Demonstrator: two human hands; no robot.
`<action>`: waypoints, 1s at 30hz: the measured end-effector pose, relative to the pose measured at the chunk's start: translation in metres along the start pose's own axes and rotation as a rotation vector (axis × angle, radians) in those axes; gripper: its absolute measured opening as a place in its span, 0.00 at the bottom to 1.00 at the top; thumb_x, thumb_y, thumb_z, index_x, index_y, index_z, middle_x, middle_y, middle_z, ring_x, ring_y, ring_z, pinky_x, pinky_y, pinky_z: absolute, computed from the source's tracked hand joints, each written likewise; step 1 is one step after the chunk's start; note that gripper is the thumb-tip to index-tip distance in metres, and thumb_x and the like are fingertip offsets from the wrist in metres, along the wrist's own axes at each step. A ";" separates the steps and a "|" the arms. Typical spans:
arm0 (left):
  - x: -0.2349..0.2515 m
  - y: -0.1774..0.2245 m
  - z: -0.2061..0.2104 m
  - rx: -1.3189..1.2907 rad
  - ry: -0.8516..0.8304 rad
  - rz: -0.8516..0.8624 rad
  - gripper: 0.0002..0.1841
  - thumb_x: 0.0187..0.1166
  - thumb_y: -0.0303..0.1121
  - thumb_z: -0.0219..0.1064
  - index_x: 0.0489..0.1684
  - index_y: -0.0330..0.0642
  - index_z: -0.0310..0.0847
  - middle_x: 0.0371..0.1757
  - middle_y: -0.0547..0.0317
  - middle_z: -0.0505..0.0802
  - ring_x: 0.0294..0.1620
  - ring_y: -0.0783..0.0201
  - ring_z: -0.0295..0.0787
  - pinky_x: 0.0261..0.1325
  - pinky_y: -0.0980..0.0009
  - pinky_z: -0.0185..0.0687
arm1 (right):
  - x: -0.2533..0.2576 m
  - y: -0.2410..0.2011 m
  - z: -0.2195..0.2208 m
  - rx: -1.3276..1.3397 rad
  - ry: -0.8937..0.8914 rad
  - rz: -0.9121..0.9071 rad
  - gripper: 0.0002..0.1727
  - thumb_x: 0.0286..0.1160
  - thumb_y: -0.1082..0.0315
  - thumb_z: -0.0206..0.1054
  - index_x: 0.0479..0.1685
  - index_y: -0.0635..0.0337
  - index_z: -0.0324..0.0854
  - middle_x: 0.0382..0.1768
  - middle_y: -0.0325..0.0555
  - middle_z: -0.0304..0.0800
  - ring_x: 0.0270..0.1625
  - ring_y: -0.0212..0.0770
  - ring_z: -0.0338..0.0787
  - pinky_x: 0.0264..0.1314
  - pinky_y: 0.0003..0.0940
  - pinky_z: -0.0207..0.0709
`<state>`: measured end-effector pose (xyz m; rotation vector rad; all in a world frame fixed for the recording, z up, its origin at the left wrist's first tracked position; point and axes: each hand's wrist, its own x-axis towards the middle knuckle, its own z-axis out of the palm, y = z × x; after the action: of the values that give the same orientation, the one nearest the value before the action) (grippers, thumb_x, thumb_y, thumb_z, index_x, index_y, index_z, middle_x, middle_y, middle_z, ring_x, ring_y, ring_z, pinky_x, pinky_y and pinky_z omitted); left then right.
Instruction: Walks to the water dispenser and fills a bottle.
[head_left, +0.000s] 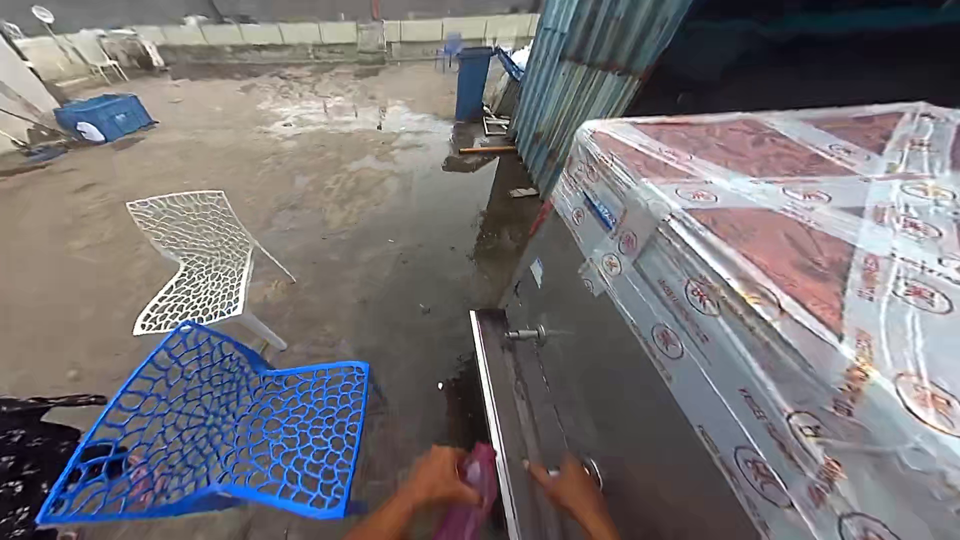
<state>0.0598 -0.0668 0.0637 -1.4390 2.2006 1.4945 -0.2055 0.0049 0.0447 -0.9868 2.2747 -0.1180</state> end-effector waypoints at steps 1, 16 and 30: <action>0.014 0.002 0.009 -0.017 -0.085 -0.008 0.39 0.56 0.62 0.82 0.67 0.49 0.87 0.58 0.47 0.95 0.61 0.47 0.92 0.66 0.35 0.84 | -0.004 0.000 -0.008 0.000 -0.042 0.039 0.57 0.56 0.28 0.77 0.76 0.70 0.74 0.62 0.67 0.88 0.66 0.65 0.89 0.69 0.66 0.79; 0.126 0.032 0.089 -0.105 -0.616 -0.347 0.33 0.70 0.61 0.77 0.53 0.34 0.85 0.33 0.48 0.92 0.28 0.59 0.87 0.37 0.59 0.86 | -0.009 0.007 -0.010 -0.052 -0.093 0.165 0.48 0.59 0.27 0.75 0.62 0.65 0.78 0.46 0.61 0.91 0.51 0.62 0.92 0.50 0.64 0.83; 0.107 0.028 0.110 0.068 -0.541 -0.245 0.37 0.62 0.68 0.76 0.49 0.39 0.88 0.37 0.47 0.93 0.35 0.53 0.90 0.42 0.48 0.87 | -0.007 0.004 -0.009 -0.112 -0.102 0.168 0.53 0.60 0.25 0.73 0.68 0.67 0.73 0.50 0.65 0.90 0.55 0.64 0.91 0.55 0.67 0.82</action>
<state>-0.0614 -0.0477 -0.0322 -1.0701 1.6717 1.4856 -0.2099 0.0106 0.0544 -0.8336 2.2782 0.1294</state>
